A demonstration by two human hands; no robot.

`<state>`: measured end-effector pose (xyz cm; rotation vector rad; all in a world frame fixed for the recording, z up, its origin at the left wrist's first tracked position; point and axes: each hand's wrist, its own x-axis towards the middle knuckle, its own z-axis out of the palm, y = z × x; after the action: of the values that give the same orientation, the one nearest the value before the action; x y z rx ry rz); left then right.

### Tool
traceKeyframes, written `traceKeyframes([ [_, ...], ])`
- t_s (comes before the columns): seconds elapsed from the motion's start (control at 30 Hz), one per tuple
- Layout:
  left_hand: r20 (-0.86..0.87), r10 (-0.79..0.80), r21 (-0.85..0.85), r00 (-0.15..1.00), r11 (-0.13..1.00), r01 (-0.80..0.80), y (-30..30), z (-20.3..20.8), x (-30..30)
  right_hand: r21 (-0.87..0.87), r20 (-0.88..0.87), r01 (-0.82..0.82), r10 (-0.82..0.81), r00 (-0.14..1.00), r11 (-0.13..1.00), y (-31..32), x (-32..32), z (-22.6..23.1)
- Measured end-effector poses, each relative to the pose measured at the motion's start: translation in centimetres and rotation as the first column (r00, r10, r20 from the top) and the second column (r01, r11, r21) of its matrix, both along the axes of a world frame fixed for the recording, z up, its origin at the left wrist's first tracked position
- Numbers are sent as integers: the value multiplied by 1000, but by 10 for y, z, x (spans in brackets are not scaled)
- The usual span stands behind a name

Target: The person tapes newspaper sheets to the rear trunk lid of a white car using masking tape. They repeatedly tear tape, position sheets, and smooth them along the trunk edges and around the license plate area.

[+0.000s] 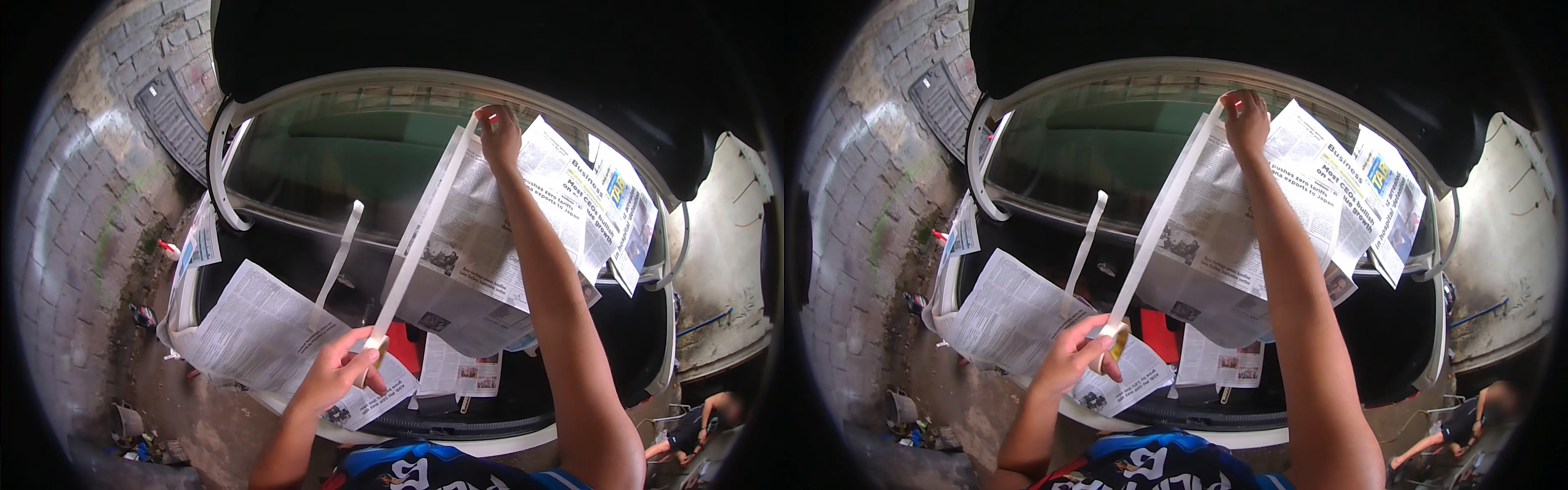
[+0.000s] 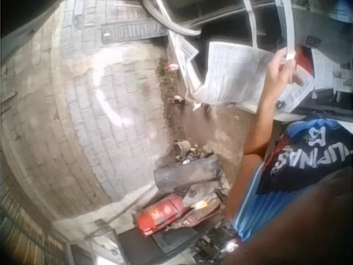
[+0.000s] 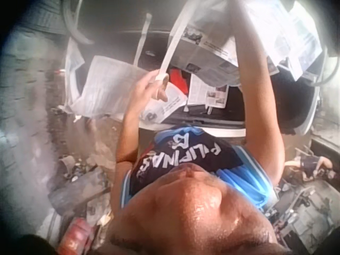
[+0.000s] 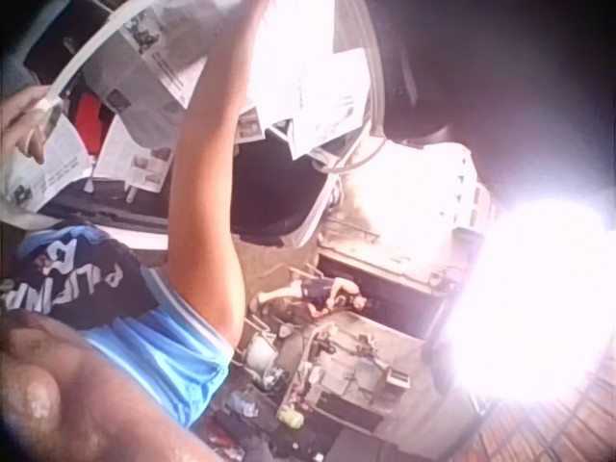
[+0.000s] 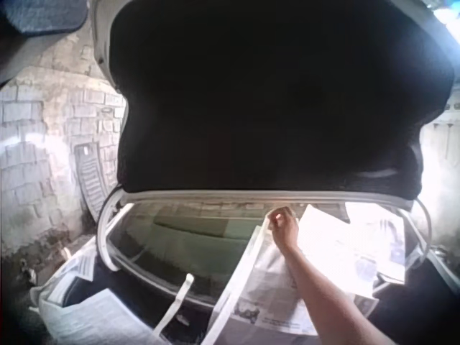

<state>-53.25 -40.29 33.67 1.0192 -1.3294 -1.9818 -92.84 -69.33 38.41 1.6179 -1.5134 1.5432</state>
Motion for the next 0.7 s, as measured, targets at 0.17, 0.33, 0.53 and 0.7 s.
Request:
traceKeyframes([
  [0.17,13,89,-74,996,993,-87,4,4,13,224,417,-413,296,859,883,9,-4,6],
  [0.33,-54,243,-129,969,960,-248,11,2,31,401,28,-289,304,952,869,26,9,-2],
  [0.53,-129,236,-554,963,788,-268,3,12,16,265,-13,-170,180,984,949,38,-5,-21],
  [0.7,-157,58,-420,986,900,-119,-39,37,-28,302,170,-186,140,976,935,8,-27,6],
])
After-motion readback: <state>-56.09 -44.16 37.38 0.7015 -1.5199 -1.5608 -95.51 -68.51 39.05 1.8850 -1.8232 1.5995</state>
